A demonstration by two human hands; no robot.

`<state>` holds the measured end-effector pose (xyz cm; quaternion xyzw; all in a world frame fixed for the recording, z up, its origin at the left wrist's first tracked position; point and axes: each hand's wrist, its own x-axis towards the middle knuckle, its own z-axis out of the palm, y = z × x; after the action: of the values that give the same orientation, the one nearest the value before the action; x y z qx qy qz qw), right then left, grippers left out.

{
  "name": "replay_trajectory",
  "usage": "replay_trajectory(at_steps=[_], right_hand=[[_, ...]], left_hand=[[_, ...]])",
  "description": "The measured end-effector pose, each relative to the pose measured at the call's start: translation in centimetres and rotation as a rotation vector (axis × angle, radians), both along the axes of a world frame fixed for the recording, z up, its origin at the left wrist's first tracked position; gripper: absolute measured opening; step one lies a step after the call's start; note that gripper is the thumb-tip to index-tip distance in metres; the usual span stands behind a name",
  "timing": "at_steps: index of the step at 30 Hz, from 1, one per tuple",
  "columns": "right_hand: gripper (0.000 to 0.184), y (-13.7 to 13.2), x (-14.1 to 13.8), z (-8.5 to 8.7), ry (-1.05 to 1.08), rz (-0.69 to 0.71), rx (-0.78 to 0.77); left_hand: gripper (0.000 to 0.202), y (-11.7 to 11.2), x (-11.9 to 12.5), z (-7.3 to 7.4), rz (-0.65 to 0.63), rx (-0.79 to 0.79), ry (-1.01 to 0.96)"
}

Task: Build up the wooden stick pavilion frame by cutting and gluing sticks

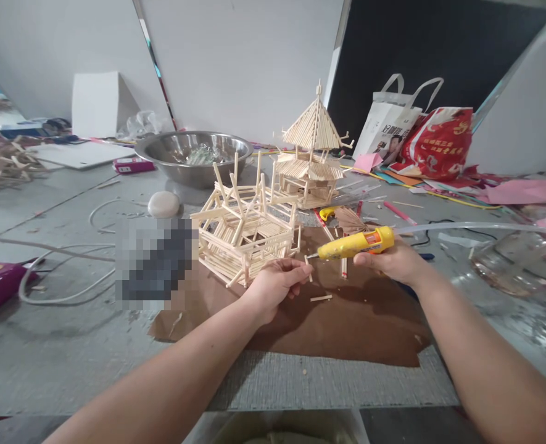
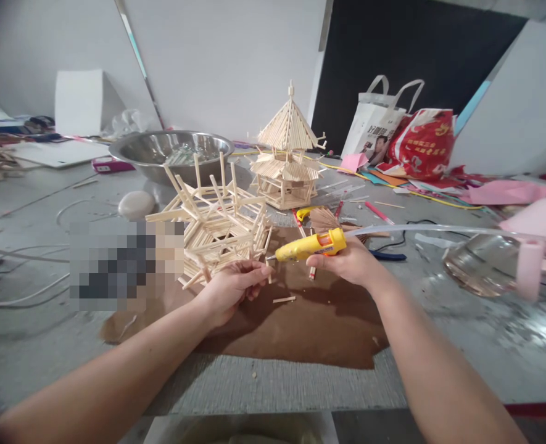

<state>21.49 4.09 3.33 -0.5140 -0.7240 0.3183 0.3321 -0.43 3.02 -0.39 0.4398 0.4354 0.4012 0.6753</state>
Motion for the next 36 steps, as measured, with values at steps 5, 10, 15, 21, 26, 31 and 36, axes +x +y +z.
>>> replay_trajectory(at_steps=[5, 10, 15, 21, 26, 31, 36], right_hand=[[0.027, 0.01, 0.09, -0.06, 0.007, -0.005, -0.007], [0.025, 0.11, 0.15, -0.13, 0.008, -0.003, 0.004], [0.026, 0.06, 0.04, -0.07, 0.011, -0.001, 0.001], [0.026, -0.03, 0.0, -0.05, 0.0, -0.032, -0.028], [0.024, -0.06, 0.09, -0.03, 0.007, -0.032, -0.039], [0.024, 0.1, 0.29, -0.36, 0.024, -0.021, -0.053], [0.024, 0.21, 0.54, -0.65, 0.031, -0.026, -0.051]], left_hand=[[0.021, 0.01, 0.01, 0.0, -0.005, 0.01, 0.001], [0.021, 0.02, 0.03, -0.02, -0.006, 0.013, -0.002], [0.022, 0.03, 0.0, 0.0, -0.012, 0.011, -0.002], [0.022, 0.1, -0.03, -0.15, -0.016, 0.013, 0.002], [0.021, 0.08, 0.01, -0.17, -0.014, 0.016, 0.004], [0.02, -0.01, 0.03, -0.09, -0.008, 0.016, 0.007], [0.02, -0.04, 0.04, -0.04, -0.001, 0.018, 0.012]])
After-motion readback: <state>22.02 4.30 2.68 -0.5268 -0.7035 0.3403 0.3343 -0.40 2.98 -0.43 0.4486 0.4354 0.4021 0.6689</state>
